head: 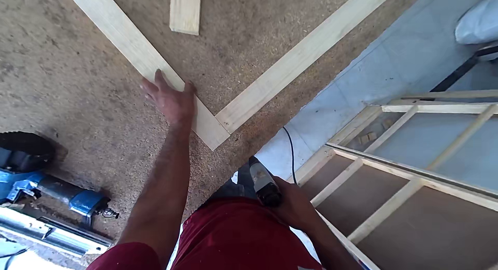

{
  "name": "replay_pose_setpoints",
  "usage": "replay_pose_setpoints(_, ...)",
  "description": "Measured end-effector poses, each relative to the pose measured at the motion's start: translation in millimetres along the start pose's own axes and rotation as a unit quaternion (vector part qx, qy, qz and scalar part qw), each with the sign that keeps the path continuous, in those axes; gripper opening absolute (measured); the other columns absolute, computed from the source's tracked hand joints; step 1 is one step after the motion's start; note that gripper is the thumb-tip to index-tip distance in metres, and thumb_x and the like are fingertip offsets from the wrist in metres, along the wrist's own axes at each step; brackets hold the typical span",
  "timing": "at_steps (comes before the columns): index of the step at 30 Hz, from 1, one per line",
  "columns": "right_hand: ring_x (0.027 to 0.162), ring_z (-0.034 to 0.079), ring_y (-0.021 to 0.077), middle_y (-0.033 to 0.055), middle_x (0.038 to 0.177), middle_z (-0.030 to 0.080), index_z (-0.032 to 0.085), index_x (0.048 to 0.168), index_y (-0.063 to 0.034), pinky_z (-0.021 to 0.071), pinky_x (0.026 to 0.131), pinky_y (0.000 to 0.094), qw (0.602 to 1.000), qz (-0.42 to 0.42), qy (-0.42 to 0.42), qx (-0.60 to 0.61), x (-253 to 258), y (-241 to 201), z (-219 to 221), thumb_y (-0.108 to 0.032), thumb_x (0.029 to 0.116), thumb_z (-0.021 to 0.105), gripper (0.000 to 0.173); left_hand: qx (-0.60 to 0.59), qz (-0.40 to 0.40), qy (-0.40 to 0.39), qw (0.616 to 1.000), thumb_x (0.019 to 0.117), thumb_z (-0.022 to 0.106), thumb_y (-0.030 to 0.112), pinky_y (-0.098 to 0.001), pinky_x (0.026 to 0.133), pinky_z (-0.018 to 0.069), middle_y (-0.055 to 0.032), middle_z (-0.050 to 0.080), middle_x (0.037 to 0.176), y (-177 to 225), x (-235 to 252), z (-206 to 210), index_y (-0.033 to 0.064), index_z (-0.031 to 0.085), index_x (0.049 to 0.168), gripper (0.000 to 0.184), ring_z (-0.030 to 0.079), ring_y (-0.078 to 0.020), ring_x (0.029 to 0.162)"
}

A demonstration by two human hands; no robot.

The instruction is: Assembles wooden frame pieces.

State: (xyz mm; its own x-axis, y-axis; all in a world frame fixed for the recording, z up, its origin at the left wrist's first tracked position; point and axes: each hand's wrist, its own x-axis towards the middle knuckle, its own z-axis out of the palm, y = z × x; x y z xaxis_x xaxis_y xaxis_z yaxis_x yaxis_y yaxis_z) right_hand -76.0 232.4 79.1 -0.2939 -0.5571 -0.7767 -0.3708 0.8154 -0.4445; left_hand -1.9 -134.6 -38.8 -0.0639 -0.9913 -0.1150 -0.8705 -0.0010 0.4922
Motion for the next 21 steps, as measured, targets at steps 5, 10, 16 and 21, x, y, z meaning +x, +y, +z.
replay_pose_setpoints(5, 0.086, 0.072, 0.0141, -0.0012, 0.093, 0.074, 0.065, 0.128, -0.0244, 0.0603, 0.077, 0.0450, 0.999, -0.002, 0.012, 0.034, 16, -19, -2, -0.048, 0.0841, 0.078, 0.051, -0.011, -0.002, 0.000, 1.000, 0.0769, 0.076, 0.057, -0.0503, 0.124, 0.0239, -0.0264, 0.018, 0.167, 1, 0, 0, 0.0152, 0.050, 0.150, 0.088, 0.020, -0.0406, 0.155)
replay_pose_setpoints(10, 0.083, 0.071, 0.0152, -0.0001, 0.092, 0.073, 0.065, 0.128, -0.0236, 0.0601, 0.074, 0.0450, 0.999, 0.016, -0.004, 0.033, 29, -31, -5, -0.045, 0.0850, 0.080, 0.050, -0.007, -0.007, 0.011, 1.000, 0.0756, 0.076, 0.056, -0.0451, 0.123, 0.0263, -0.0245, 0.021, 0.166, 1, 0, 2, 0.0154, 0.052, 0.149, 0.087, 0.024, -0.0362, 0.154)
replay_pose_setpoints(16, 0.082, 0.071, 0.0162, -0.0003, 0.092, 0.072, 0.063, 0.130, -0.0259, 0.0600, 0.072, 0.0469, 0.999, 0.012, -0.031, 0.014, 44, -42, -5, -0.046, 0.0837, 0.079, 0.053, -0.008, -0.008, 0.017, 1.000, 0.0769, 0.075, 0.056, -0.0440, 0.124, 0.0260, -0.0232, 0.021, 0.167, 0, 1, 4, 0.0168, 0.053, 0.147, 0.084, 0.023, -0.0344, 0.155)
replay_pose_setpoints(21, 0.080, 0.071, 0.0154, -0.0011, 0.088, 0.071, 0.065, 0.124, -0.0257, 0.0595, 0.069, 0.0461, 0.999, 0.006, -0.037, -0.009, 55, -51, -6, -0.047, 0.0856, 0.077, 0.046, -0.016, -0.006, 0.020, 1.000, 0.0770, 0.076, 0.054, -0.0419, 0.124, 0.0256, -0.0236, 0.022, 0.166, 0, 0, 3, 0.0161, 0.054, 0.147, 0.082, 0.023, -0.0332, 0.155)
